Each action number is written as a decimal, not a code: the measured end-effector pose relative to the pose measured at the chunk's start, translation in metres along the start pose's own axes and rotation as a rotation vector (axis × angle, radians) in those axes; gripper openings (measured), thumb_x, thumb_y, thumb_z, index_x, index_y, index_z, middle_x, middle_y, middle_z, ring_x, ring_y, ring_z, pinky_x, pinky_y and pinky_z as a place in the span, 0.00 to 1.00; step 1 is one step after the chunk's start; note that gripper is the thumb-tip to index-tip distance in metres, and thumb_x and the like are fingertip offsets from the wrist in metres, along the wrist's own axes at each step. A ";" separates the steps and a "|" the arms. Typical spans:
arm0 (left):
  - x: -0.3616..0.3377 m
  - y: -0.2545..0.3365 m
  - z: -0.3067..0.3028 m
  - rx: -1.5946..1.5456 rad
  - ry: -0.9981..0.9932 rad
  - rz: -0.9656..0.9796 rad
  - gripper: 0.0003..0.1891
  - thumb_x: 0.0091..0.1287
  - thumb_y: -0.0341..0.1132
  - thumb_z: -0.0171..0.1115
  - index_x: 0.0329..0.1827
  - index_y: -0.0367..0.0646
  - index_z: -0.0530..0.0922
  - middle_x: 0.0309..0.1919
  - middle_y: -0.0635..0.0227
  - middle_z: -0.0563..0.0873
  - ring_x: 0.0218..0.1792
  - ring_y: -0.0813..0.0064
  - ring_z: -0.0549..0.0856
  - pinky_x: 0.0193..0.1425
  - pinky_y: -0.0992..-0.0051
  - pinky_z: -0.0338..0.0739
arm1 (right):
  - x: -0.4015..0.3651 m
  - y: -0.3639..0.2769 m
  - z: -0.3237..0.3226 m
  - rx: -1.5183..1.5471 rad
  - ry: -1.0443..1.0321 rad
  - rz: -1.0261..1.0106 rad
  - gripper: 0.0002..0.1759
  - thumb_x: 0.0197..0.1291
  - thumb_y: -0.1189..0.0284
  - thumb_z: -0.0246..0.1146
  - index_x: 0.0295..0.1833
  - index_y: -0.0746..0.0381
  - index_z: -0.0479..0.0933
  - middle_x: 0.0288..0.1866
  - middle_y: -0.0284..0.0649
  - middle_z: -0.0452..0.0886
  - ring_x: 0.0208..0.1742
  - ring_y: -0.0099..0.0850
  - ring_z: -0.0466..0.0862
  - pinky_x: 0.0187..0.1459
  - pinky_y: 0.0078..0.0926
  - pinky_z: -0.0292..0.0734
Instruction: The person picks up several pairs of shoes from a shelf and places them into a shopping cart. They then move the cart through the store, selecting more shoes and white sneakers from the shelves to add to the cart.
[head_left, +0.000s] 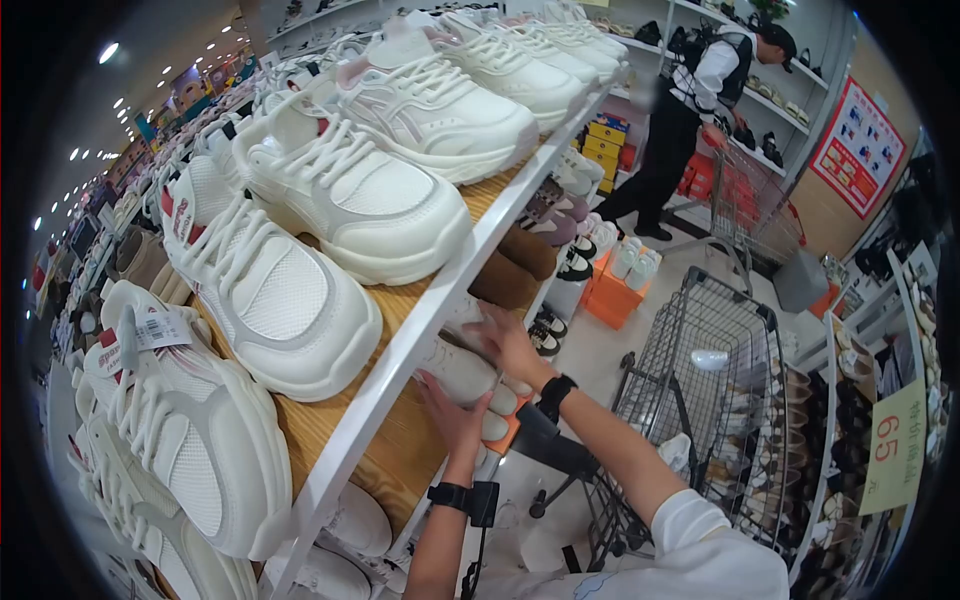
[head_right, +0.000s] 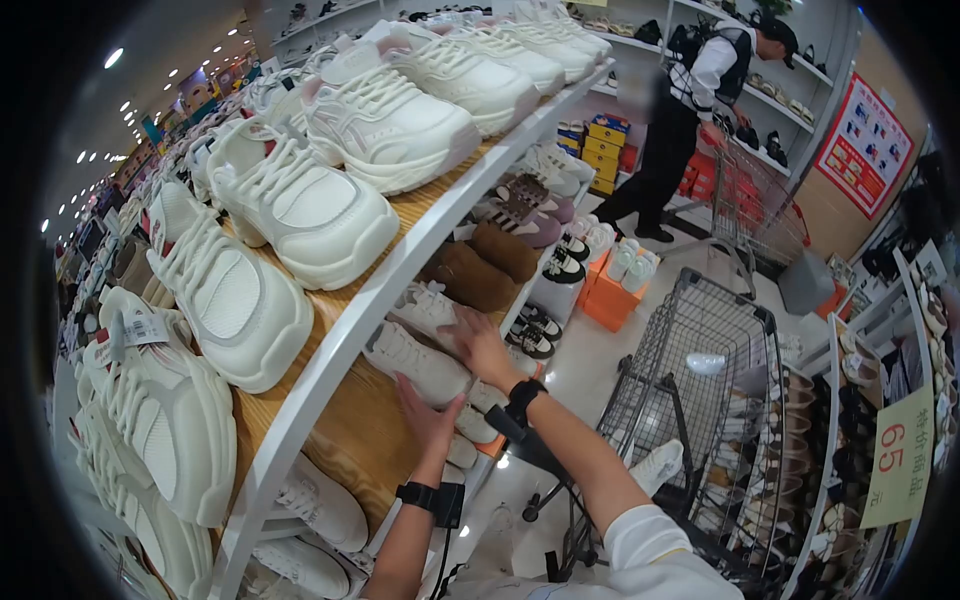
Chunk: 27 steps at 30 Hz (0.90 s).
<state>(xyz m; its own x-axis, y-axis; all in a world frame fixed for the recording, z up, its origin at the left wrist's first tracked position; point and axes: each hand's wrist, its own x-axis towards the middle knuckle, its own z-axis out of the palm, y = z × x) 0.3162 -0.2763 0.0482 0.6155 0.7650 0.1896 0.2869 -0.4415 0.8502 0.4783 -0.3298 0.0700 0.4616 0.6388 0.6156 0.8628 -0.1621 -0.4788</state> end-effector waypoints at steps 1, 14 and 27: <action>0.001 -0.001 0.000 -0.015 0.008 0.021 0.57 0.45 0.43 0.73 0.71 0.40 0.39 0.67 0.40 0.46 0.69 0.46 0.46 0.70 0.57 0.45 | -0.001 0.007 -0.004 0.190 -0.033 0.022 0.22 0.49 0.80 0.55 0.52 0.57 0.72 0.57 0.50 0.70 0.60 0.47 0.66 0.61 0.40 0.60; -0.056 0.000 0.025 0.094 0.160 0.261 0.37 0.58 0.35 0.62 0.68 0.39 0.53 0.68 0.43 0.49 0.68 0.47 0.51 0.69 0.57 0.48 | -0.195 0.007 -0.263 0.068 0.408 0.667 0.19 0.57 0.75 0.55 0.56 0.57 0.70 0.33 0.42 0.79 0.35 0.32 0.79 0.40 0.29 0.73; -0.125 0.137 0.095 -0.002 -0.577 0.666 0.05 0.59 0.30 0.57 0.33 0.36 0.76 0.55 0.52 0.72 0.55 0.54 0.72 0.57 0.64 0.65 | -0.514 0.106 -0.278 -0.187 -0.983 1.324 0.25 0.49 0.63 0.60 0.55 0.56 0.72 0.43 0.49 0.80 0.44 0.44 0.80 0.46 0.40 0.74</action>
<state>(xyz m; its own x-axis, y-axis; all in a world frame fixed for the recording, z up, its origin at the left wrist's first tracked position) 0.3485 -0.4770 0.0945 0.9293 -0.0079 0.3691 -0.2650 -0.7104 0.6520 0.3897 -0.8839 -0.1232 0.6127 0.1818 -0.7691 0.0490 -0.9801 -0.1926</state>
